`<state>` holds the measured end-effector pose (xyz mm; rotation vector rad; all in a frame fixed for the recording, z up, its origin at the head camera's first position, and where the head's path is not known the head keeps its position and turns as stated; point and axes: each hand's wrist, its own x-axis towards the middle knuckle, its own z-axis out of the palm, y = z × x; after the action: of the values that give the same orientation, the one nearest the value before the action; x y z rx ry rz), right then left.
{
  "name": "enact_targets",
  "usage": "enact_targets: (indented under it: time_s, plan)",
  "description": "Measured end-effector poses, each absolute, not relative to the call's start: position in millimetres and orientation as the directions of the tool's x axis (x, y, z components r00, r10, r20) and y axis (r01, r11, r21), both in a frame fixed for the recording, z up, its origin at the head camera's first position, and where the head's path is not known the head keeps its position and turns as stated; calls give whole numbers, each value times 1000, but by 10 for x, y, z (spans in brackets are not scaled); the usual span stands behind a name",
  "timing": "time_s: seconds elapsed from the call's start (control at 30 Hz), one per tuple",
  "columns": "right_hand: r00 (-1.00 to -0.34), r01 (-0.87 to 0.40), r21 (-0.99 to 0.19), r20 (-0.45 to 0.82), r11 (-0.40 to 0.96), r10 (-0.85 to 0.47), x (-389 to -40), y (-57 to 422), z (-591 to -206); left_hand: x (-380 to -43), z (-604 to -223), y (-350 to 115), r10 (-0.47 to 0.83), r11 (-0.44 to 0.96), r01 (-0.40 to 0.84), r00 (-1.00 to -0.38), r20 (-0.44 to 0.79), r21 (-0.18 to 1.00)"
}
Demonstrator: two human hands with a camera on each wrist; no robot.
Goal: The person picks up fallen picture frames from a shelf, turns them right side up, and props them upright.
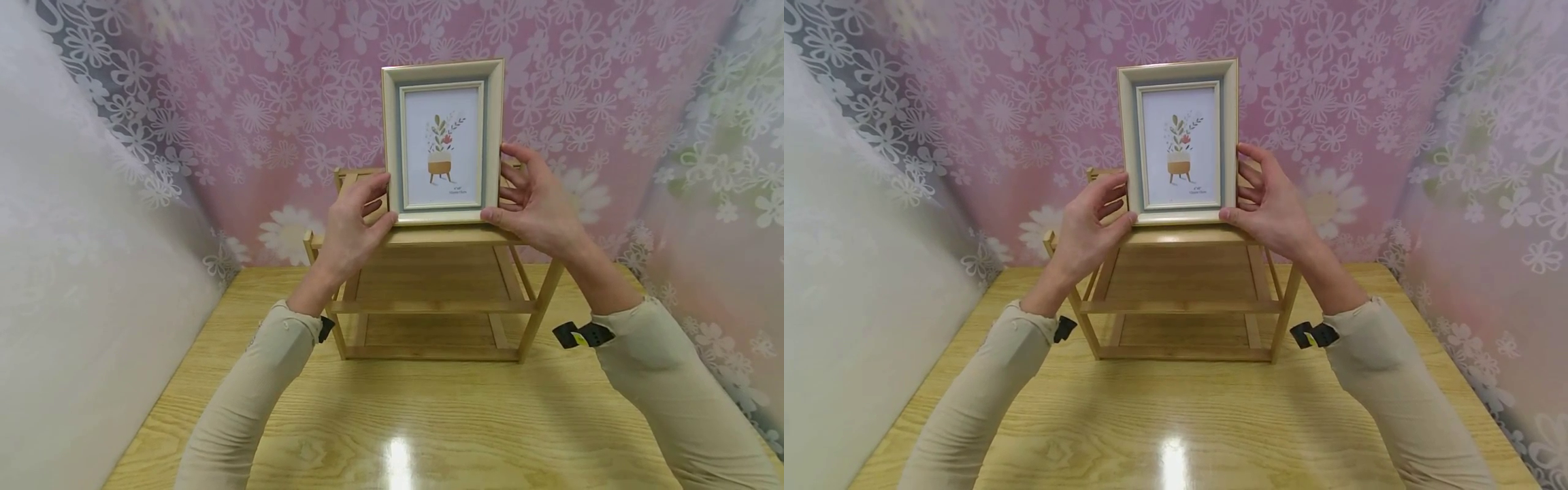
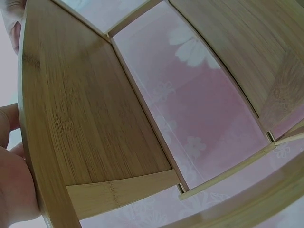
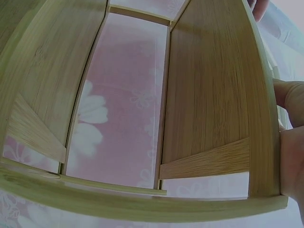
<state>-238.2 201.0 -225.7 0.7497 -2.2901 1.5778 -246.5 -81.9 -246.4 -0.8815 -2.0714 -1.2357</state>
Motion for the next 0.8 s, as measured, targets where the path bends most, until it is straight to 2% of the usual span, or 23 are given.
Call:
enact_targets:
  time_s: [0.2, 0.6, 0.8]
  plan:
    - [-842, -534, -801, 475, 271, -257, -2374, 1995, -2255, -2450, -2443, -831, 248, 349, 743, -661, 708, 571]
    - [-856, -514, -797, 453, 315, -251, -2395, 1971, -2236, -2454, -2464, -845, 273, 385, 761, -634, 724, 522]
    - [-878, -474, -797, 399, 373, -263, -2425, 1956, -2143, -2454, -2472, -821, 274, 400, 780, -604, 749, 482]
